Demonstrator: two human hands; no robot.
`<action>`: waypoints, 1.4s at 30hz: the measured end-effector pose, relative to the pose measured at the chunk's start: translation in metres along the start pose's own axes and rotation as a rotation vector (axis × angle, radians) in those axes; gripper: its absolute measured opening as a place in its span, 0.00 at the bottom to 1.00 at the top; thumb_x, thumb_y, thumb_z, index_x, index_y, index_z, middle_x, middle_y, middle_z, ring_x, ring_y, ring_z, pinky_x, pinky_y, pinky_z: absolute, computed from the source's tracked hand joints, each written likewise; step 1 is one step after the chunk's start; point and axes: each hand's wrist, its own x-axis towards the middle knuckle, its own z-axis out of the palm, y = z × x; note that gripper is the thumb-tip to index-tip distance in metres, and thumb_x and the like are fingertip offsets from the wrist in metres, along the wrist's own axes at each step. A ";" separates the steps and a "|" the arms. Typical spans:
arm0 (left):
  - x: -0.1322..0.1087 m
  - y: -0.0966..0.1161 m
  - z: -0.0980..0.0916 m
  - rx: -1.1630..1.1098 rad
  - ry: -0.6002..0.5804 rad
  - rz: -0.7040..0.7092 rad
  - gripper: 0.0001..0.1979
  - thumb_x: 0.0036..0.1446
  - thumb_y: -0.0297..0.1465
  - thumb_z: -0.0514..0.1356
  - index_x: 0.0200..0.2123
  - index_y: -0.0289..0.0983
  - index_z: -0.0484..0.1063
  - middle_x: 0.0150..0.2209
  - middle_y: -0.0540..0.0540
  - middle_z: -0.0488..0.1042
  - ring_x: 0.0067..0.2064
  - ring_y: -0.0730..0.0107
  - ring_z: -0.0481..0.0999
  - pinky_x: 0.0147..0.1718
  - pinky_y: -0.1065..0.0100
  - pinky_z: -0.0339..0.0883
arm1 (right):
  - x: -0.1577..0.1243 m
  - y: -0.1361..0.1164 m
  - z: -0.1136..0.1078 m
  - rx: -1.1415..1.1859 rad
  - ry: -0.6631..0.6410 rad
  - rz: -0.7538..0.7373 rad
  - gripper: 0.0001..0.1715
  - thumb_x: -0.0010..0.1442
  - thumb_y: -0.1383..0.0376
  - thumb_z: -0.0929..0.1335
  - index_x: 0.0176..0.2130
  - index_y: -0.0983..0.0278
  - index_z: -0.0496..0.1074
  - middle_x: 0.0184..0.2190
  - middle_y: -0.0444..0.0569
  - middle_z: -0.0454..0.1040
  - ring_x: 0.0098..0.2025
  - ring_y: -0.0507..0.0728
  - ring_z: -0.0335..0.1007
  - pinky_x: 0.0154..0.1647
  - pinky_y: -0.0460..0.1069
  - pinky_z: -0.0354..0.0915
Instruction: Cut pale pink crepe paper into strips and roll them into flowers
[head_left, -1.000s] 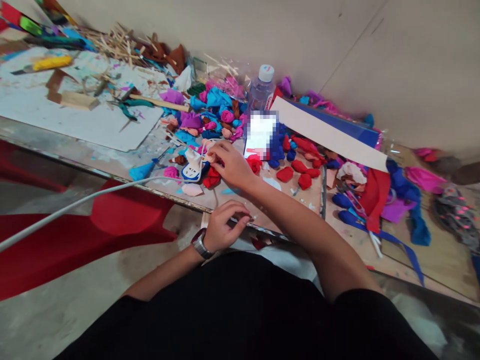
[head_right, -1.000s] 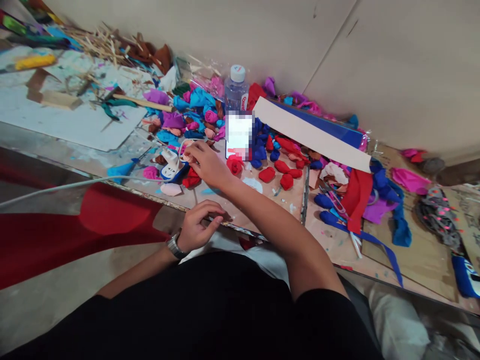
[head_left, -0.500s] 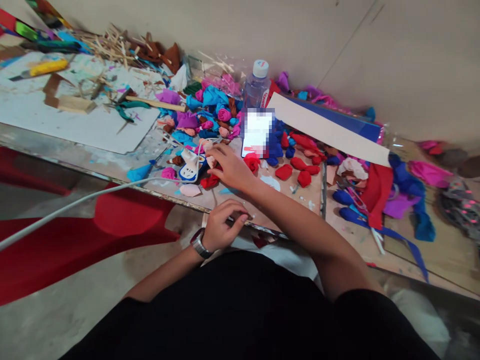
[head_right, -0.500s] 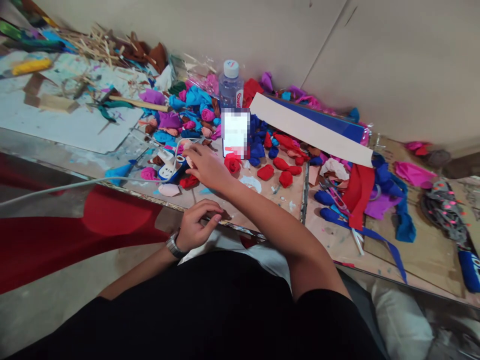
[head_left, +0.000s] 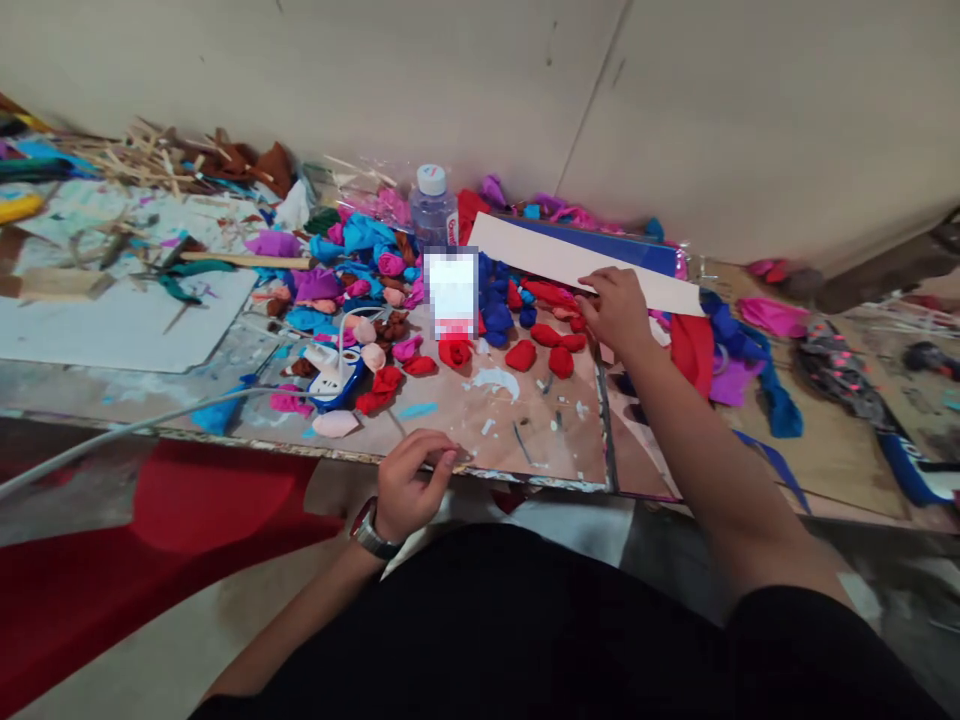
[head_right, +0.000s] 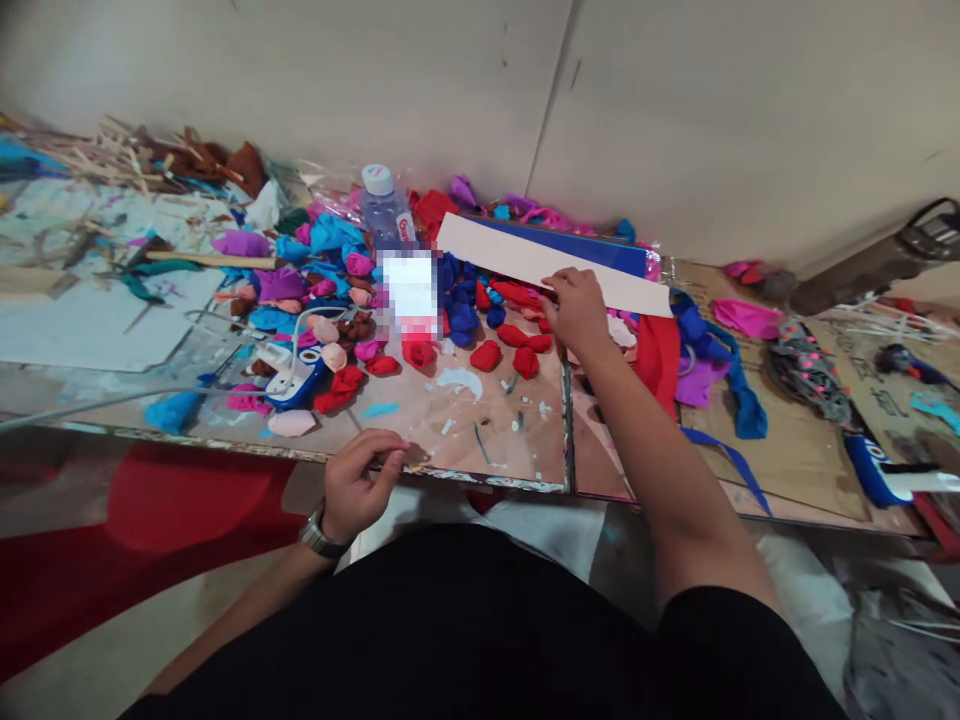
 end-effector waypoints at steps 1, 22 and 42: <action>0.000 0.000 0.000 0.010 0.006 0.005 0.04 0.65 0.28 0.63 0.42 0.39 0.78 0.39 0.42 0.81 0.41 0.64 0.81 0.41 0.64 0.76 | 0.004 0.015 0.002 -0.027 -0.011 0.023 0.22 0.66 0.61 0.69 0.55 0.68 0.79 0.54 0.63 0.78 0.56 0.69 0.70 0.62 0.65 0.64; 0.001 0.005 0.003 0.074 -0.007 -0.061 0.05 0.67 0.29 0.62 0.42 0.37 0.78 0.41 0.43 0.80 0.42 0.66 0.80 0.39 0.67 0.74 | 0.047 0.035 0.005 -0.129 -0.006 0.255 0.18 0.70 0.63 0.65 0.49 0.66 0.81 0.51 0.61 0.82 0.54 0.69 0.73 0.55 0.62 0.67; 0.045 0.062 0.057 -0.701 -0.245 -0.153 0.26 0.67 0.35 0.64 0.67 0.47 0.64 0.67 0.37 0.64 0.63 0.54 0.73 0.52 0.58 0.77 | -0.041 -0.087 -0.142 1.278 0.167 0.807 0.28 0.38 0.53 0.86 0.26 0.60 0.71 0.22 0.40 0.73 0.19 0.49 0.64 0.16 0.46 0.59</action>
